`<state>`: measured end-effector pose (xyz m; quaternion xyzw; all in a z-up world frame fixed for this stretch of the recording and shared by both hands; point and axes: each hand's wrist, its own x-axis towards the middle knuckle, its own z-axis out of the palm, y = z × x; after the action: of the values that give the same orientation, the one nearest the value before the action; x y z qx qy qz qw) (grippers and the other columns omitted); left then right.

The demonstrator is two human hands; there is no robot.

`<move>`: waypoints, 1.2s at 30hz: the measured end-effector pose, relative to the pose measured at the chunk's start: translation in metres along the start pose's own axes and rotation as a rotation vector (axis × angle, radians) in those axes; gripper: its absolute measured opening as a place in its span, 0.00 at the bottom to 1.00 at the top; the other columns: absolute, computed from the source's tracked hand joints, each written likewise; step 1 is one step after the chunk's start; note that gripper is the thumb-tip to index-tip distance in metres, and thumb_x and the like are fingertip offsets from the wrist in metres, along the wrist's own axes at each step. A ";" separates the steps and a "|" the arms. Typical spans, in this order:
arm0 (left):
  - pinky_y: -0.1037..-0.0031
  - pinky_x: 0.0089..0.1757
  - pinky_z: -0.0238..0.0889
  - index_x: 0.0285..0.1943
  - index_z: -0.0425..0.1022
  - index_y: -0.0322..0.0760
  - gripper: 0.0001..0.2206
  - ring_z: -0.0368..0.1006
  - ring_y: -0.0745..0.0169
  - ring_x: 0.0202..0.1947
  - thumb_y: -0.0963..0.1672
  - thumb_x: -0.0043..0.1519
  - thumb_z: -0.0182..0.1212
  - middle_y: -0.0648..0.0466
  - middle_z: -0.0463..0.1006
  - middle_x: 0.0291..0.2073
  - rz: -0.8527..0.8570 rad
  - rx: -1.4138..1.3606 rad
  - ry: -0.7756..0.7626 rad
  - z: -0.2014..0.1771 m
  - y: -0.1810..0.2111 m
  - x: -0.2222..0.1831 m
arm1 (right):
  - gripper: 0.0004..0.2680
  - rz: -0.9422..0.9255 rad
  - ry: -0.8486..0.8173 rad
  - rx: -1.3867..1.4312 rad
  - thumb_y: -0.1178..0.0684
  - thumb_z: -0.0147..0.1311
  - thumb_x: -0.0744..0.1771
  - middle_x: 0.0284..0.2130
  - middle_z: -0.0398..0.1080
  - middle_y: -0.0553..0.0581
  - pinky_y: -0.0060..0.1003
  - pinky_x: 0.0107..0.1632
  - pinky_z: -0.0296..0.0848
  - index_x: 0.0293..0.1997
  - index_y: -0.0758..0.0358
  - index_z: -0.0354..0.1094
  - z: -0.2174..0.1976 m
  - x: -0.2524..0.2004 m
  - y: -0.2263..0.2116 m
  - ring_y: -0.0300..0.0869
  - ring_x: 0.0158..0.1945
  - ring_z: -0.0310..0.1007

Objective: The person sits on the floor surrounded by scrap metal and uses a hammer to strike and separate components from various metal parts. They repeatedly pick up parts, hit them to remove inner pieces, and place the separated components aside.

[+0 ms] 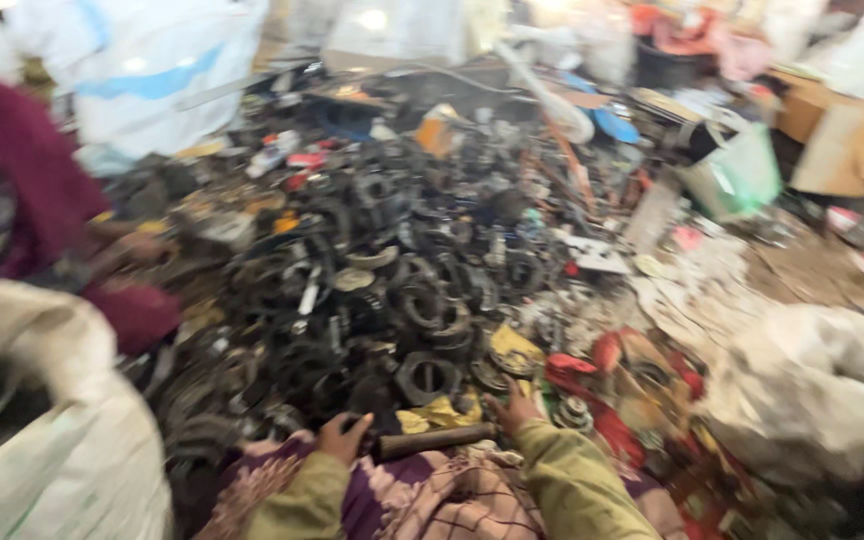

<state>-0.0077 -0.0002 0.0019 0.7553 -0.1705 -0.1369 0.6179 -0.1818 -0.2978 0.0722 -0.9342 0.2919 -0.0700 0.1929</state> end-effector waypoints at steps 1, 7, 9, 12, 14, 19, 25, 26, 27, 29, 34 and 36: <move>0.70 0.33 0.70 0.36 0.84 0.29 0.17 0.76 0.64 0.26 0.50 0.58 0.70 0.50 0.84 0.25 -0.028 -0.016 -0.016 -0.002 0.002 -0.001 | 0.33 0.051 -0.028 0.073 0.26 0.49 0.66 0.38 0.78 0.69 0.56 0.60 0.65 0.76 0.51 0.42 0.001 0.000 0.001 0.60 0.49 0.78; 0.70 0.27 0.71 0.37 0.82 0.27 0.12 0.77 0.61 0.22 0.45 0.57 0.70 0.47 0.83 0.25 -0.147 -0.226 -0.017 -0.003 0.016 -0.004 | 0.32 0.151 -0.120 0.133 0.28 0.48 0.66 0.47 0.73 0.75 0.56 0.55 0.71 0.77 0.46 0.39 0.009 0.000 0.004 0.66 0.52 0.74; 0.69 0.27 0.70 0.38 0.80 0.28 0.11 0.76 0.60 0.22 0.45 0.59 0.68 0.47 0.83 0.25 -0.224 -0.302 -0.056 -0.003 0.017 -0.004 | 0.32 0.159 -0.153 0.161 0.28 0.47 0.67 0.47 0.73 0.75 0.56 0.56 0.70 0.77 0.46 0.37 0.011 0.000 0.008 0.66 0.52 0.74; 0.70 0.26 0.68 0.38 0.80 0.28 0.11 0.76 0.60 0.21 0.45 0.60 0.68 0.47 0.83 0.26 -0.249 -0.330 -0.080 -0.003 0.016 -0.006 | 0.32 0.149 -0.131 0.174 0.28 0.47 0.67 0.46 0.73 0.76 0.56 0.56 0.69 0.77 0.46 0.37 0.014 0.000 0.010 0.67 0.52 0.73; 0.71 0.26 0.68 0.38 0.80 0.28 0.11 0.75 0.61 0.21 0.45 0.60 0.68 0.47 0.83 0.26 -0.244 -0.322 -0.082 -0.004 0.017 -0.004 | 0.32 0.157 -0.129 0.163 0.27 0.47 0.67 0.47 0.73 0.76 0.56 0.57 0.69 0.77 0.46 0.37 0.015 0.001 0.011 0.67 0.52 0.72; 0.71 0.27 0.68 0.38 0.79 0.28 0.11 0.75 0.61 0.22 0.45 0.60 0.68 0.47 0.83 0.26 -0.245 -0.310 -0.090 -0.002 0.014 -0.006 | 0.33 0.146 -0.137 0.161 0.27 0.47 0.67 0.46 0.73 0.76 0.57 0.56 0.69 0.78 0.46 0.36 0.019 0.003 0.014 0.68 0.52 0.72; 0.71 0.27 0.68 0.38 0.79 0.27 0.12 0.76 0.61 0.22 0.45 0.60 0.67 0.47 0.83 0.26 -0.217 -0.284 -0.085 -0.002 0.013 -0.005 | 0.34 0.133 -0.133 0.165 0.26 0.48 0.66 0.45 0.73 0.76 0.56 0.54 0.71 0.78 0.45 0.36 0.023 0.006 0.016 0.67 0.50 0.74; 0.71 0.27 0.68 0.38 0.80 0.27 0.12 0.76 0.61 0.22 0.45 0.60 0.67 0.47 0.83 0.26 -0.218 -0.278 -0.083 -0.002 0.013 -0.006 | 0.34 0.124 -0.126 0.167 0.26 0.48 0.66 0.45 0.73 0.76 0.56 0.54 0.71 0.78 0.44 0.37 0.024 0.006 0.017 0.67 0.49 0.74; 0.71 0.27 0.68 0.38 0.80 0.27 0.12 0.76 0.62 0.22 0.45 0.60 0.67 0.47 0.83 0.26 -0.217 -0.273 -0.080 -0.002 0.012 -0.006 | 0.34 0.127 -0.132 0.167 0.26 0.48 0.66 0.45 0.73 0.76 0.56 0.54 0.71 0.78 0.45 0.37 0.025 0.006 0.017 0.67 0.49 0.74; 0.72 0.28 0.69 0.39 0.80 0.27 0.12 0.76 0.62 0.23 0.45 0.60 0.67 0.47 0.84 0.26 -0.216 -0.257 -0.074 -0.002 0.011 -0.006 | 0.34 0.132 -0.142 0.167 0.26 0.47 0.66 0.45 0.74 0.76 0.56 0.54 0.71 0.78 0.46 0.37 0.025 0.006 0.018 0.66 0.49 0.75; 0.72 0.28 0.70 0.38 0.80 0.26 0.12 0.77 0.62 0.23 0.45 0.60 0.68 0.46 0.84 0.27 -0.199 -0.258 -0.086 -0.002 0.010 -0.007 | 0.33 0.153 -0.160 0.148 0.26 0.47 0.66 0.46 0.73 0.75 0.55 0.55 0.71 0.78 0.45 0.36 0.022 0.005 0.016 0.66 0.51 0.74; 0.71 0.28 0.70 0.39 0.80 0.26 0.12 0.77 0.62 0.24 0.45 0.60 0.68 0.46 0.84 0.27 -0.226 -0.241 -0.068 -0.002 0.011 -0.006 | 0.33 0.152 -0.160 0.143 0.26 0.46 0.67 0.47 0.73 0.75 0.55 0.56 0.71 0.78 0.45 0.36 0.019 0.004 0.014 0.66 0.52 0.74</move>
<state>-0.0132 0.0019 0.0132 0.6851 -0.0877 -0.2505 0.6784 -0.1809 -0.3042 0.0490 -0.8959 0.3397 -0.0010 0.2863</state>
